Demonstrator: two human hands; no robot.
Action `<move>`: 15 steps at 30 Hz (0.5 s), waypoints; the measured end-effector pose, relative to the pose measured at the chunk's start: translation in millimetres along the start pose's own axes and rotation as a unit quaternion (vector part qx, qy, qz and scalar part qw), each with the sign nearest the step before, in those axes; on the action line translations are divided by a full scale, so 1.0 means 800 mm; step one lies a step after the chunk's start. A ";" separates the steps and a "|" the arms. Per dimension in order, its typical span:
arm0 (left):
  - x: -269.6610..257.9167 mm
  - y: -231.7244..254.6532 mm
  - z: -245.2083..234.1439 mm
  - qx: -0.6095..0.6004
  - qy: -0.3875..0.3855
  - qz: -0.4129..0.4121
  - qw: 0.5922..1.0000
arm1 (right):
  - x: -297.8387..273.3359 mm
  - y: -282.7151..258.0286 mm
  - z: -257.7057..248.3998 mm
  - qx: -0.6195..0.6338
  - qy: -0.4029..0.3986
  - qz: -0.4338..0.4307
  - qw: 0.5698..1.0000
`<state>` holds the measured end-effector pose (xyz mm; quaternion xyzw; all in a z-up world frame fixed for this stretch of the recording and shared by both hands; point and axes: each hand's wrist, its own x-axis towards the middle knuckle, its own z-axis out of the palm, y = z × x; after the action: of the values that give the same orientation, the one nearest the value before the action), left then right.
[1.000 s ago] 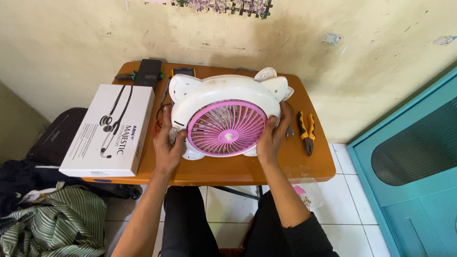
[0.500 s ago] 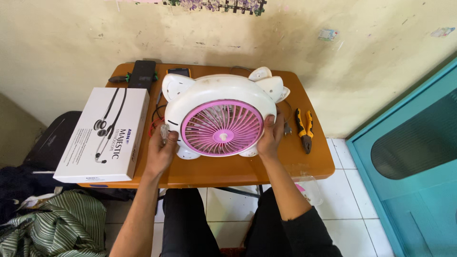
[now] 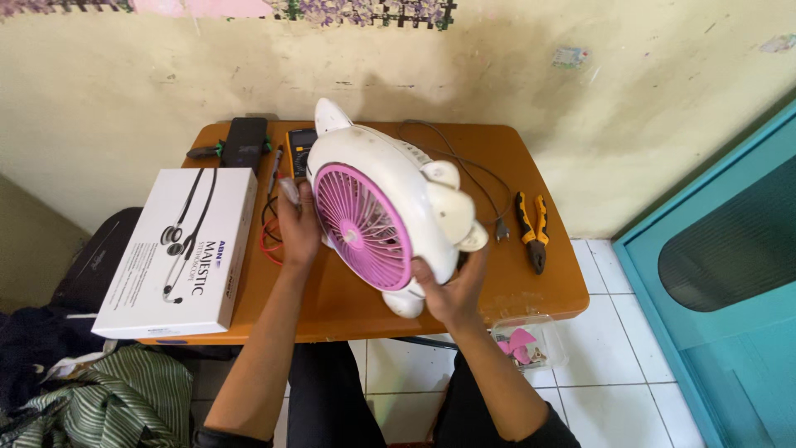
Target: The person disassembles a small white electric fan by removing the front grille and motor housing, then reassembles it by reattaching the motor, fan blade, and grille. The person uses a screwdriver to remove and tighten screws during the process.
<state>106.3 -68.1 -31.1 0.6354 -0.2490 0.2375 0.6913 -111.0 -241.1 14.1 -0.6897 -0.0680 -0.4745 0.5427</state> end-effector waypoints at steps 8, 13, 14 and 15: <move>-0.102 0.131 0.008 0.096 -0.049 -0.002 0.994 | 0.011 -0.070 0.012 -0.102 -0.035 0.031 0.994; -0.147 0.178 0.007 0.145 -0.152 0.080 0.974 | 0.010 -0.090 0.041 -0.130 -0.013 0.029 0.991; -0.151 0.178 0.006 0.154 -0.159 0.066 0.973 | 0.006 -0.094 0.047 -0.151 -0.017 0.021 0.988; -0.150 0.172 0.004 0.177 -0.138 0.067 0.972 | 0.003 -0.096 0.052 -0.173 -0.021 0.013 0.985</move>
<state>-74.4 -61.6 -3.6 0.7564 -0.3380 0.2335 0.5090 -132.3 -176.9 70.2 -0.7837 0.0127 -0.4578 0.4196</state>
